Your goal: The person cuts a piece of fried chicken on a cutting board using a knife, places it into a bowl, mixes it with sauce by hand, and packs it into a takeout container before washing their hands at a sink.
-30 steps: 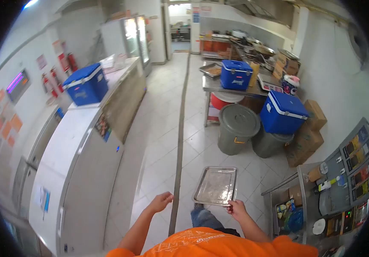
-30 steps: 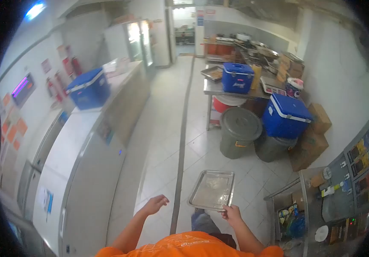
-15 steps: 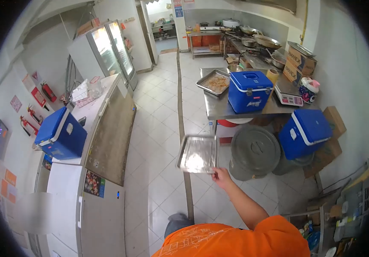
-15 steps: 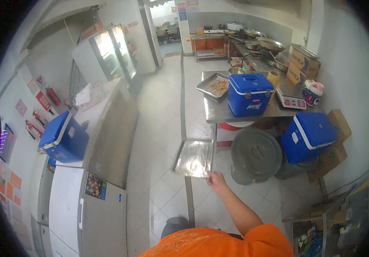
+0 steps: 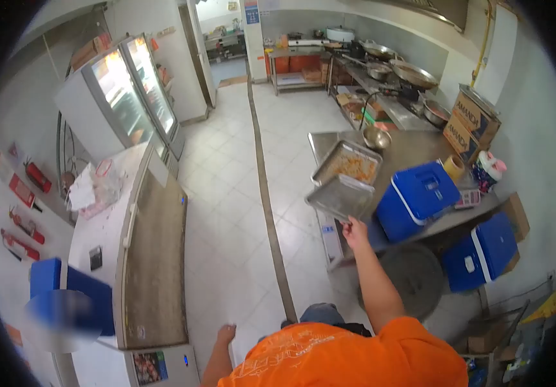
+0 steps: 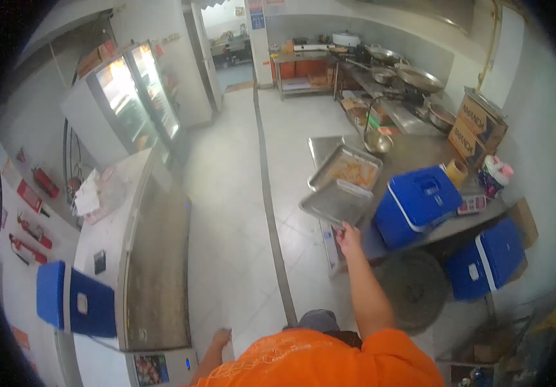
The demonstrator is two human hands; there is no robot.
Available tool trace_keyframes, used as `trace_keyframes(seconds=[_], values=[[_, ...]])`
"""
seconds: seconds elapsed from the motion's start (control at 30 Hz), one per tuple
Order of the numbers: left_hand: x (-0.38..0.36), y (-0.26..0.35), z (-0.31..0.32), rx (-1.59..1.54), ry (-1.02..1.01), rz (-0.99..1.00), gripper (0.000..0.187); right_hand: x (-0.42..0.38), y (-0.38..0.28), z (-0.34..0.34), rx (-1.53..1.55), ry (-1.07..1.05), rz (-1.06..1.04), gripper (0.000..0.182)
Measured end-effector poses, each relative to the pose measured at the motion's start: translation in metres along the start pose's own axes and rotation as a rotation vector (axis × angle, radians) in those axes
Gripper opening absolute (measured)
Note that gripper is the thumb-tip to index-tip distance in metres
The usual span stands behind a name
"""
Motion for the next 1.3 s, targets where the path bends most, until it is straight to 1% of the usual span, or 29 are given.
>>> trace_keyframes(seconds=[0.03, 0.07, 0.1, 0.13, 0.17, 0.2, 0.27, 0.3, 0.37, 0.4, 0.43, 0.47, 0.5, 0.53, 0.6, 0.63, 0.67, 0.73, 0.77, 0.9, 0.97, 1.0, 1.07, 1.1, 1.13, 1.17, 1.2, 1.27, 1.3], values=[[0.044, 0.035, -0.066, -0.365, -0.044, -0.274, 0.047, 0.025, 0.004, -0.005, -0.008, -0.016, -0.009, 0.013], [0.078, 0.095, -0.139, -0.540, -0.050, -0.223, 0.041, 0.049, 0.010, -0.019, -0.006, 0.040, -0.001, 0.014], [0.116, 0.138, -0.190, -0.712, -0.058, -0.163, 0.035, 0.052, -0.001, -0.014, -0.042, 0.052, -0.028, 0.014], [0.149, 0.171, -0.236, -0.713, -0.040, -0.141, 0.035, 0.060, -0.003, -0.018, -0.078, 0.099, 0.008, 0.014], [0.181, 0.204, -0.273, -0.811, -0.063, -0.106, 0.034, 0.075, -0.004, -0.025, -0.106, 0.106, 0.004, 0.016], [0.216, 0.231, -0.298, -0.910, -0.092, -0.070, 0.032, 0.084, -0.011, -0.024, -0.190, 0.086, 0.006, 0.018], [0.282, 0.257, -0.323, -0.917, -0.083, -0.018, 0.032, 0.105, -0.018, -0.036, -0.237, 0.190, -0.058, 0.021], [0.311, 0.265, -0.335, -0.916, -0.078, 0.023, 0.032, 0.119, -0.019, -0.049, -0.297, 0.211, -0.071, 0.028], [0.361, 0.246, -0.313, -0.731, -0.178, -0.090, 0.025, 0.121, -0.038, -0.059, -0.445, 0.430, -0.073, 0.034], [0.364, 0.241, -0.313, -0.569, -0.242, -0.165, 0.022, 0.121, -0.054, -0.057, -0.614, 0.460, -0.024, 0.036], [0.378, 0.217, -0.297, -0.484, -0.358, -0.223, 0.031, 0.122, -0.070, -0.050, -0.778, 0.488, 0.028, 0.039], [0.390, 0.185, -0.274, -0.398, -0.475, -0.279, 0.045, 0.123, -0.096, -0.025, -1.019, 0.468, 0.107, 0.038], [0.400, 0.153, -0.254, -0.325, -0.627, -0.392, 0.046, 0.132, -0.117, -0.005, -1.263, 0.443, 0.187, 0.038], [0.402, 0.152, -0.278, -0.086, -0.540, -0.303, 0.040, 0.161, -0.115, -0.011, -1.254, 0.465, 0.198, 0.038], [0.414, 0.136, -0.295, -0.133, -0.548, -0.428, 0.039, 0.235, -0.136, -0.001, -1.651, 0.168, -0.105, 0.037], [0.425, 0.133, -0.304, -0.192, -0.544, -0.495, 0.039, 0.258, -0.157, 0.033, -1.713, 0.165, -0.288, 0.037], [0.435, 0.134, -0.314, -0.252, -0.538, -0.555, 0.039, 0.282, -0.184, 0.095, -1.772, 0.157, -0.471, 0.037], [0.471, 0.143, -0.334, -0.329, -0.518, -0.617, 0.040, 0.324, -0.225, 0.208, -1.556, 0.198, -0.453, 0.038], [0.494, 0.149, -0.345, -0.352, -0.508, -0.627, 0.040, 0.352, -0.232, 0.246, -1.514, 0.193, -0.444, 0.039], [0.636, 0.188, -0.400, -0.410, -0.447, -0.577, 0.043, 0.455, -0.225, 0.338, -1.363, 0.223, -0.452, 0.039], [0.731, 0.222, -0.434, -0.418, -0.414, -0.498, 0.045, 0.523, -0.218, 0.377, -1.304, 0.062, -0.452, 0.038], [0.784, 0.242, -0.455, -0.410, -0.380, -0.436, 0.046, 0.555, -0.223, 0.387, -1.304, 0.099, -0.470, 0.038], [0.899, 0.290, -0.495, -0.381, -0.289, -0.251, 0.049, 0.602, -0.232, 0.414, -1.401, 0.070, -0.615, 0.038], [0.933, 0.326, -0.512, -0.443, -0.345, -0.239, 0.040, 0.619, -0.247, 0.427, -1.396, 0.106, -0.634, 0.038], [0.966, 0.369, -0.533, -0.505, -0.403, -0.230, 0.048, 0.631, -0.260, 0.439, -1.371, 0.138, -0.613, 0.039], [1.000, 0.413, -0.557, -0.566, -0.461, -0.224, 0.068, 0.642, -0.265, 0.444, -1.342, 0.172, -0.572, 0.039], [1.024, 0.469, -0.577, -0.521, -0.471, -0.197, 0.068, 0.659, -0.270, 0.441, -1.325, 0.226, -0.564, 0.039], [1.064, 0.570, -0.623, -0.502, -0.362, 0.063, 0.037, 0.688, -0.270, 0.424, -1.353, 0.243, -0.569, 0.041], [1.083, 0.597, -0.632, -0.469, -0.377, 0.080, 0.037, 0.697, -0.268, 0.412, -1.343, 0.282, -0.556, 0.041]])
Point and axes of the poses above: each hand's wrist, its own x-axis towards the middle knuckle, its own z-axis out of the palm, y = z × x, the point moved 9 cm from there along x, towards the middle knuckle, and after that the axes turned 12 degrees about -z, right-handed, at the moved point
